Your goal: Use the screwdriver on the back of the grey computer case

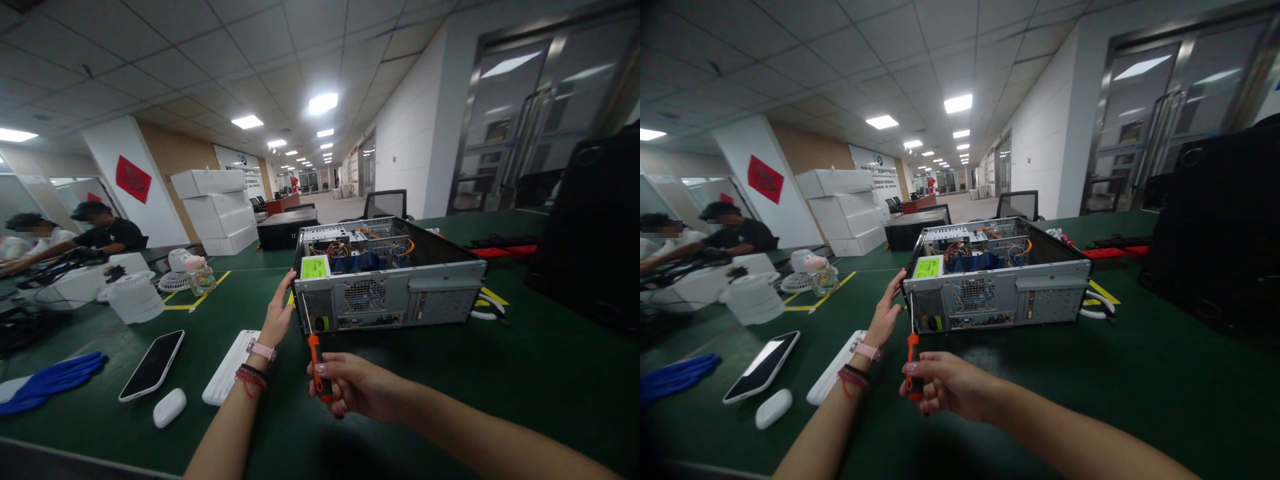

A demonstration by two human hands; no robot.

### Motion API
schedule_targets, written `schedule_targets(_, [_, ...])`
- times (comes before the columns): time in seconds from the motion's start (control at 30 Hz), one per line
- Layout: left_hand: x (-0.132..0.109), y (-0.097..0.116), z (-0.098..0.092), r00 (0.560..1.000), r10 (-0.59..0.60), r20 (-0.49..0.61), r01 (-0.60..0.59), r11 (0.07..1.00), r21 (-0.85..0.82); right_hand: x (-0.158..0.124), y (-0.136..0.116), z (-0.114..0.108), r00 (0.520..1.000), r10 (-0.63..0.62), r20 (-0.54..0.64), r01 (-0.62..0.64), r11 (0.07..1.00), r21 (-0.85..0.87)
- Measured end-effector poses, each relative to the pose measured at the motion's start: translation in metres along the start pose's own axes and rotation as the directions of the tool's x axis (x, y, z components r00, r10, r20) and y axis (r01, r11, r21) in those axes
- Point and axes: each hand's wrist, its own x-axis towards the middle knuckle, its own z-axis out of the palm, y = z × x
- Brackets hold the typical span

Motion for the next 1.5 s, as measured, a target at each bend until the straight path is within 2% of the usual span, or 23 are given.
schedule_targets(0.3, [0.0,-0.005,0.0,1.0,0.001,0.0,-0.001,1.0,0.007,0.009,0.014,-0.004,0.999,0.018,-0.041,-0.016,0.999,0.037])
schedule_targets(0.5, [-0.001,-0.004,0.0,1.0,0.021,-0.001,-0.021,1.0,-0.01,0.005,0.007,-0.003,1.0,-0.002,-0.023,0.002,1.0,-0.023])
schedule_targets(0.7, [0.0,-0.005,0.0,1.0,0.021,-0.004,-0.021,1.0,-0.001,0.001,-0.001,0.002,0.997,0.033,-0.063,-0.034,0.999,-0.018])
schedule_targets(0.87, [-0.001,-0.004,0.0,1.0,-0.004,-0.006,0.004,1.0,-0.018,0.002,-0.001,0.002,0.999,0.051,-0.018,-0.052,0.998,-0.026])
schedule_targets(1.27, [-0.002,-0.006,0.001,1.0,-0.014,-0.009,0.013,1.0,-0.029,0.001,-0.004,0.002,1.0,-0.006,-0.01,0.005,0.998,-0.062])
schedule_targets(1.5, [-0.002,-0.01,0.001,1.0,-0.011,-0.006,0.011,0.999,-0.045,-0.002,-0.006,0.0,0.992,-0.019,0.124,0.017,1.0,0.015])
